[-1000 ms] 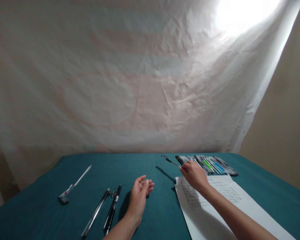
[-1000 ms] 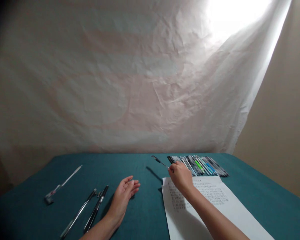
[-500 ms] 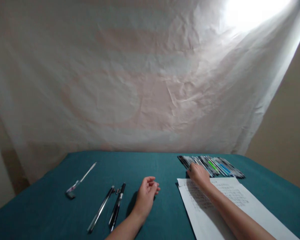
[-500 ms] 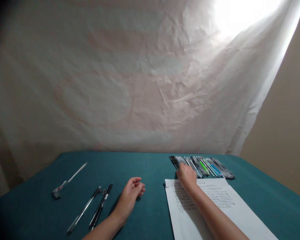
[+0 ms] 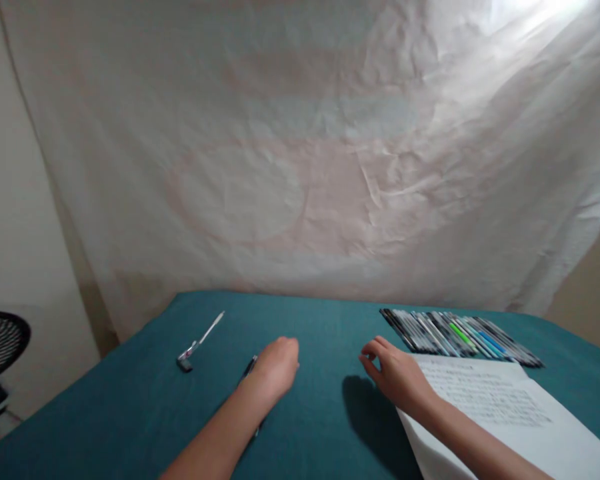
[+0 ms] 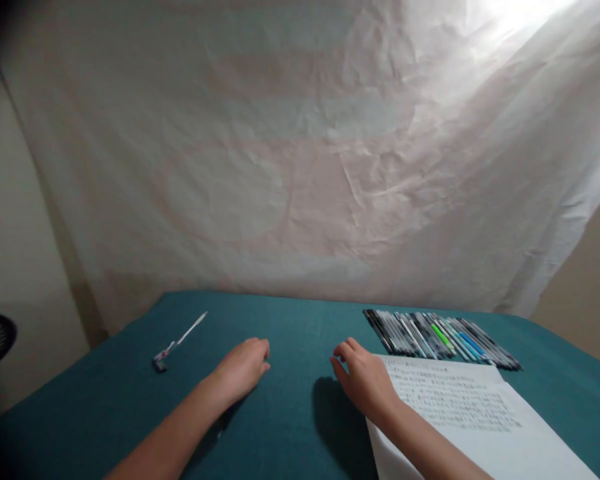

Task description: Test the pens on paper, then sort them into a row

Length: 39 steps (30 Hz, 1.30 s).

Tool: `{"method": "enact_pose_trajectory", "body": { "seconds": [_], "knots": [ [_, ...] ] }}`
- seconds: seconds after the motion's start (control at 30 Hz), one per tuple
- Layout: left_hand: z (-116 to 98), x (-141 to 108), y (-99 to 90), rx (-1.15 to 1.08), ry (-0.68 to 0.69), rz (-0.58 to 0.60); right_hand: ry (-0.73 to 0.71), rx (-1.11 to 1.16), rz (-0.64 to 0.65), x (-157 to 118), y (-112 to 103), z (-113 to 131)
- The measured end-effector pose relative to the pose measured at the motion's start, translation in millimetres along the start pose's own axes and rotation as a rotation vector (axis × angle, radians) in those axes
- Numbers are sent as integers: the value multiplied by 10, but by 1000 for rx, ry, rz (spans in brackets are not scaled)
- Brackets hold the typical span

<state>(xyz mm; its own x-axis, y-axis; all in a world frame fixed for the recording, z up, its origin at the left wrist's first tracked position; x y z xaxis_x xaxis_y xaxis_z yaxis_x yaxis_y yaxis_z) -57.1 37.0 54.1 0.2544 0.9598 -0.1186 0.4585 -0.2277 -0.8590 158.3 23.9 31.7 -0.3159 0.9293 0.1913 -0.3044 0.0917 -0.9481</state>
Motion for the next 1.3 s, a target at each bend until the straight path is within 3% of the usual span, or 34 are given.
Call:
{"method": "enact_pose_trajectory", "body": {
  "seconds": [0.1, 0.17, 0.37, 0.73, 1.13, 1.3],
  "knots": [
    [278, 61, -238, -16, -98, -26, -69, 37, 65, -66, 123, 240],
    [430, 86, -295, -46, -150, -35, -107, 61, 112, -94, 200, 372],
    [607, 92, -184, -130, -212, -42, -211, 108, 199, -169, 313, 709],
    [582, 172, -42, -181, -186, -16, -266, 187, 221, -260, 441, 774],
    [342, 223, 343, -101, -57, 126, -265, 187, 224, -286, 465, 771],
    [238, 231, 444, -75, -10, 143, -402, 230, 225, -335, 377, 940]
  ]
}}
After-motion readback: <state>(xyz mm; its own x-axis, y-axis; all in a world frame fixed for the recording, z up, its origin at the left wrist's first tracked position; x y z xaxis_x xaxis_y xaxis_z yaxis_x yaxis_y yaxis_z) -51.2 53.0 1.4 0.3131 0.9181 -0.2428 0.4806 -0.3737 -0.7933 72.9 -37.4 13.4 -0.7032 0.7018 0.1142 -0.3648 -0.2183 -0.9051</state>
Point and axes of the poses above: each hand's wrist, its own x-axis towards the middle knuckle, its own y-axis out of the palm, z = x × y, the point moved 7 cm from there along x, towards the middle knuckle, and after that the axes turned 13 degrees about z, right-handed, at the moved point
